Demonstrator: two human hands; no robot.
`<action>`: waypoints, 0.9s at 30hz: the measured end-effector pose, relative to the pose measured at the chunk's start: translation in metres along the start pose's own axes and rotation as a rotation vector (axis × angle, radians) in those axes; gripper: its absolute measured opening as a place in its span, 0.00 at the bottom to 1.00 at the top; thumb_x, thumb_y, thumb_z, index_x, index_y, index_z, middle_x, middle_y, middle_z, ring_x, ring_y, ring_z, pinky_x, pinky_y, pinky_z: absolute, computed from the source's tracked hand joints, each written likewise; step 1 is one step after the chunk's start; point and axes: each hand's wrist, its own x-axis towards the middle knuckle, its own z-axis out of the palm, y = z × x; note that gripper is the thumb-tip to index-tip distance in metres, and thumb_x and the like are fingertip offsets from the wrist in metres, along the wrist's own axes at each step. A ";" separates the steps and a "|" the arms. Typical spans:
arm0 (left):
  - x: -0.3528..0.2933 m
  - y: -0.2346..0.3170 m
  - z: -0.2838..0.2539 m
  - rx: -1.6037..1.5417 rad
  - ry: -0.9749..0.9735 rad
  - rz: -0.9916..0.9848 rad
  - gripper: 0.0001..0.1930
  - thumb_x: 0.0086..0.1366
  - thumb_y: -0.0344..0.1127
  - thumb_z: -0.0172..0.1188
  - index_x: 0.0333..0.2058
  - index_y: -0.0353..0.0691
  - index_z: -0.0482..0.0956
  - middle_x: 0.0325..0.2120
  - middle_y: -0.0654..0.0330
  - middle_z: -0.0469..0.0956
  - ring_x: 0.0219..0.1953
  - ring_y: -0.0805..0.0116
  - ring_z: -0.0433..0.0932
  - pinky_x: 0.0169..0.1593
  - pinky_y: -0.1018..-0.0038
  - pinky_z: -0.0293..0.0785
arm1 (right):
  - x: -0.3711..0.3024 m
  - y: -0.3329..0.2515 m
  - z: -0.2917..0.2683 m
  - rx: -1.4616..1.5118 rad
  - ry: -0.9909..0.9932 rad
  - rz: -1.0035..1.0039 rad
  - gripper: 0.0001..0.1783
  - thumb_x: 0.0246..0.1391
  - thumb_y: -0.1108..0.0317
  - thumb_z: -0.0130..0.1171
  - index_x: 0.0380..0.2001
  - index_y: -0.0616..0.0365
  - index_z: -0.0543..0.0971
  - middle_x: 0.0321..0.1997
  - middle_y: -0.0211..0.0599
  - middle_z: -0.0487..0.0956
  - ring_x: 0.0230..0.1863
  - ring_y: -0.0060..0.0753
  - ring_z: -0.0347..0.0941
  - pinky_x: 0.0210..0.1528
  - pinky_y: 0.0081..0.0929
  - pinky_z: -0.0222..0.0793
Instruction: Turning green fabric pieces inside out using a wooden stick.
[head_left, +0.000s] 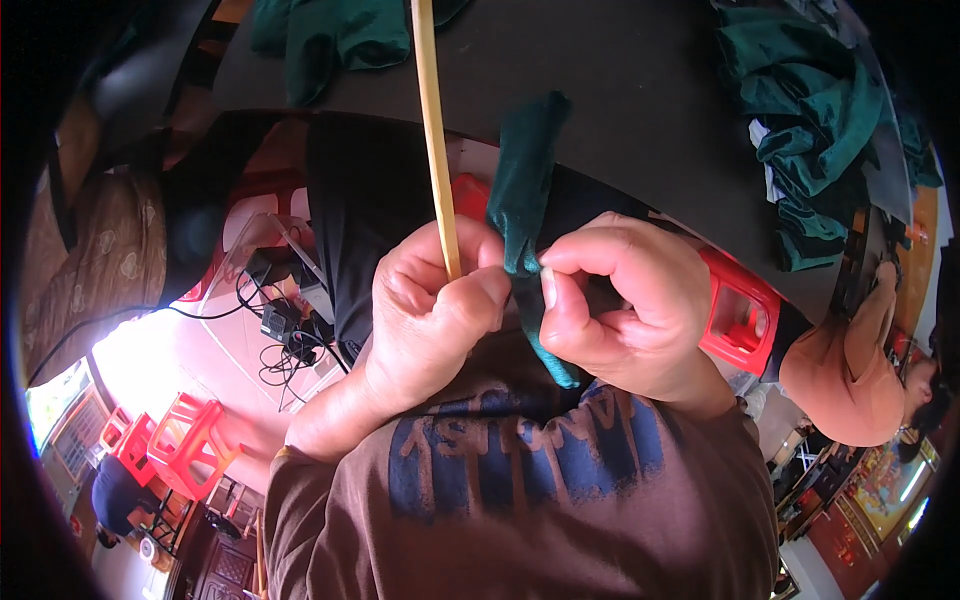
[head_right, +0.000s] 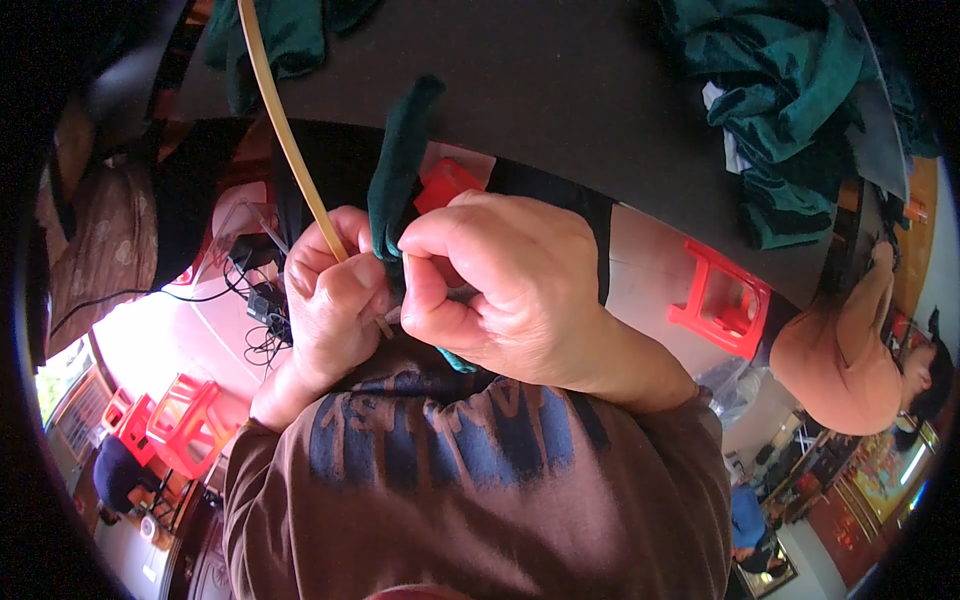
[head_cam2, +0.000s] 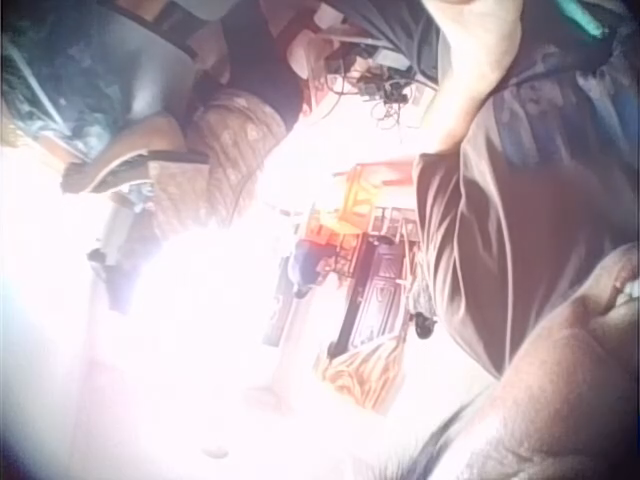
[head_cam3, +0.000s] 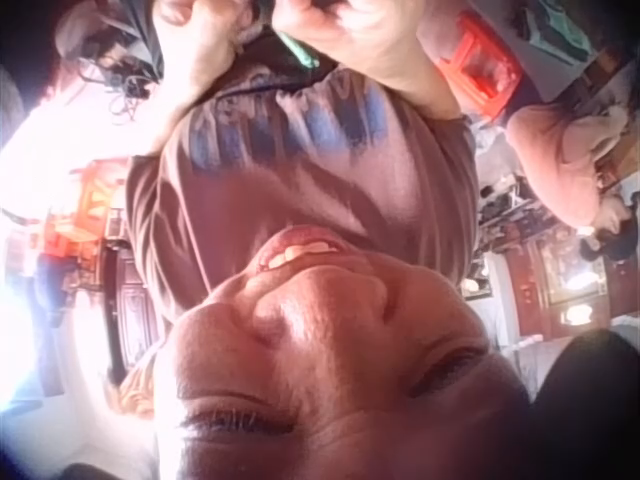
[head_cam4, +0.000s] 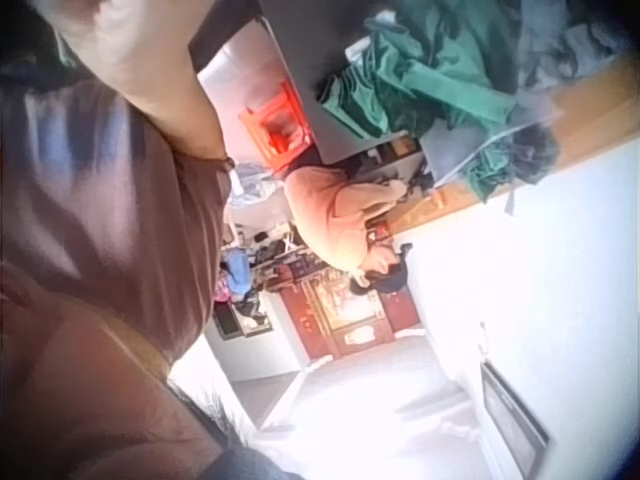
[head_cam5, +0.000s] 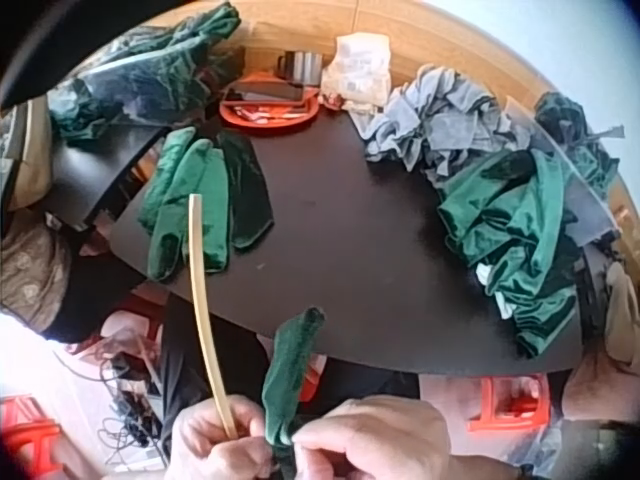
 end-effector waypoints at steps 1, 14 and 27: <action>0.000 0.000 0.000 -0.023 -0.006 0.002 0.02 0.55 0.27 0.52 0.25 0.37 0.71 0.18 0.69 0.70 0.19 0.85 0.65 0.25 0.86 0.61 | 0.001 0.000 0.000 0.020 -0.003 0.006 0.12 0.33 0.78 0.61 0.26 0.57 0.74 0.18 0.33 0.72 0.18 0.32 0.70 0.21 0.23 0.65; -0.004 0.007 -0.013 0.506 -0.334 -0.051 0.25 0.64 0.55 0.45 0.33 0.34 0.74 0.19 0.65 0.69 0.21 0.81 0.61 0.26 0.85 0.55 | 0.007 0.012 -0.012 -0.125 0.082 -0.045 0.07 0.36 0.81 0.57 0.24 0.63 0.73 0.21 0.36 0.74 0.19 0.30 0.70 0.22 0.22 0.65; -0.005 -0.001 -0.011 0.595 -0.281 -0.154 0.22 0.67 0.52 0.44 0.33 0.36 0.74 0.19 0.68 0.67 0.21 0.83 0.58 0.25 0.86 0.53 | 0.025 0.043 -0.041 -0.789 0.316 -0.515 0.09 0.33 0.75 0.60 0.23 0.57 0.73 0.19 0.30 0.68 0.16 0.29 0.67 0.19 0.23 0.63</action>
